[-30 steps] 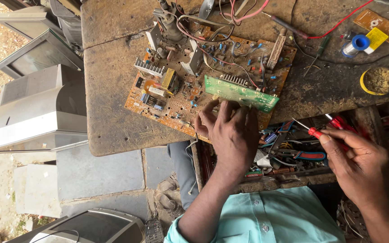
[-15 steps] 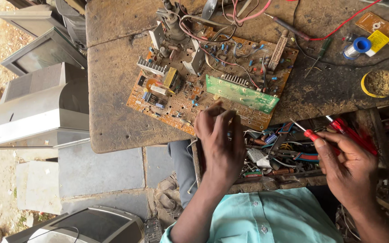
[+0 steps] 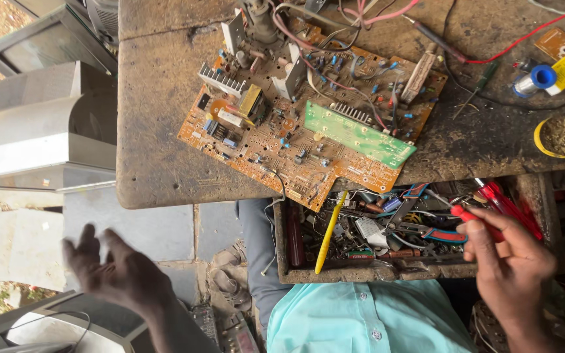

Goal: The person works at a cluttered repair bench on television circuit boards. They point at components with a tool, pry and unscrew parts from a large board using screwdrivers, handle a small green board, brush dust off it, and solder components onto it with a soldering iron.

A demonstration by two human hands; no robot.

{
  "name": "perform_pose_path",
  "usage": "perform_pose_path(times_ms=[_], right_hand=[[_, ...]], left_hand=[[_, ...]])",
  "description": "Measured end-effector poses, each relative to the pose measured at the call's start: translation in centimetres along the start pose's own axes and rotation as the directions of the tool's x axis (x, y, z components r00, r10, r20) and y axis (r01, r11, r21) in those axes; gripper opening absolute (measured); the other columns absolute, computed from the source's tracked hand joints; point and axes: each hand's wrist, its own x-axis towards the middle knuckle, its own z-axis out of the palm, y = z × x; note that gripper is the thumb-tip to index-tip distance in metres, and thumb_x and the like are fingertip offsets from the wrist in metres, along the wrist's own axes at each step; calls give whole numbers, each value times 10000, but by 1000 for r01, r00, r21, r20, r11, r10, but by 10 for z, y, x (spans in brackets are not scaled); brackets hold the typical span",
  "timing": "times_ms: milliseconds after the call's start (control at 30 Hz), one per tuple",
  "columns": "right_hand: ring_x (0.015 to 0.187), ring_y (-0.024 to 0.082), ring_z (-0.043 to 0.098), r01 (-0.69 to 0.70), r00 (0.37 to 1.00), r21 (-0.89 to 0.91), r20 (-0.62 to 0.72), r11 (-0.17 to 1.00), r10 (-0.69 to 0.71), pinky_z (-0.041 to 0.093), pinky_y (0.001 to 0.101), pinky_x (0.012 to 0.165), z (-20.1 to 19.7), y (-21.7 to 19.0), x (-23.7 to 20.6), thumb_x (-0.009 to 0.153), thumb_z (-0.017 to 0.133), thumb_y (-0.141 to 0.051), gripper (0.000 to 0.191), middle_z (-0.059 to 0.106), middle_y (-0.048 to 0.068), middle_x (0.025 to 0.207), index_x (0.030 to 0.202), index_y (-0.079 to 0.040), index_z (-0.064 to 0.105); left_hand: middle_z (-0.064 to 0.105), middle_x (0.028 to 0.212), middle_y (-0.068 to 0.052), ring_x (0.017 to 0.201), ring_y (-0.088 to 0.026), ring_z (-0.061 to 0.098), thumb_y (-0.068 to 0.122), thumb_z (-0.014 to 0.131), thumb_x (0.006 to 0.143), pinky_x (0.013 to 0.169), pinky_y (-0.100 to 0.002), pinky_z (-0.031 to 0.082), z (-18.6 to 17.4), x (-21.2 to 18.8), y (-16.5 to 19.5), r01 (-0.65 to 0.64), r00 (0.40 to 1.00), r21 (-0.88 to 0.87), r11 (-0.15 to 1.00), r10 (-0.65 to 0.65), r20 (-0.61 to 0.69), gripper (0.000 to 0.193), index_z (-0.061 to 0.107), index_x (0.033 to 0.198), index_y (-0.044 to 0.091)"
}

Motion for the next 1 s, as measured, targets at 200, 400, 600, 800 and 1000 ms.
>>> perform_pose_path(times_ms=[200, 400, 600, 800, 1000], right_hand=[[752, 96, 651, 276, 957, -259, -14, 926, -289, 530, 238, 609, 32, -31, -4, 946, 671, 11, 233, 685, 116, 997, 1178, 28, 682], [855, 154, 677, 529, 819, -561, 140, 637, -557, 526, 269, 714, 44, -52, 1, 1017, 775, 33, 176, 718, 148, 1021, 1175, 52, 701], [520, 210, 482, 296, 941, -543, 23, 786, -338, 340, 311, 482, 33, -43, -6, 897, 764, 61, 181, 719, 172, 918, 1072, 78, 721], [853, 228, 693, 490, 869, -521, 230, 699, -438, 548, 306, 769, 19, -25, -13, 955, 746, 19, 162, 710, 125, 1012, 1106, 7, 689], [1034, 284, 676, 545, 836, -533, 287, 647, -468, 523, 402, 914, 6, -13, -3, 864, 781, -25, 210, 743, 134, 1136, 1064, -29, 718]], left_hand=[[643, 1299, -186, 1172, -326, 656, 23, 740, 1008, 1021, -409, 523, 28, -62, 19, -309, 946, -64, 949, 314, 82, 387, 546, 1333, -59], [572, 1392, -140, 1344, -383, 484, 360, 865, 891, 1149, -575, 382, 56, -114, 73, -553, 645, -321, 769, 639, 419, 526, 672, 1328, 140], [607, 1470, -48, 1435, -315, 471, 197, 647, 934, 1235, -578, 287, 69, -86, 83, -637, 491, -378, 672, 731, 474, 405, 729, 1330, 173], [615, 1446, -9, 1459, -263, 505, 196, 658, 983, 1237, -588, 259, 69, -77, 77, -762, 383, -352, 543, 817, 430, 355, 726, 1331, 195], [649, 1384, -33, 1354, -259, 583, 176, 658, 956, 1221, -533, 337, 66, -74, 90, -731, 401, -371, 572, 801, 445, 407, 723, 1354, 128]])
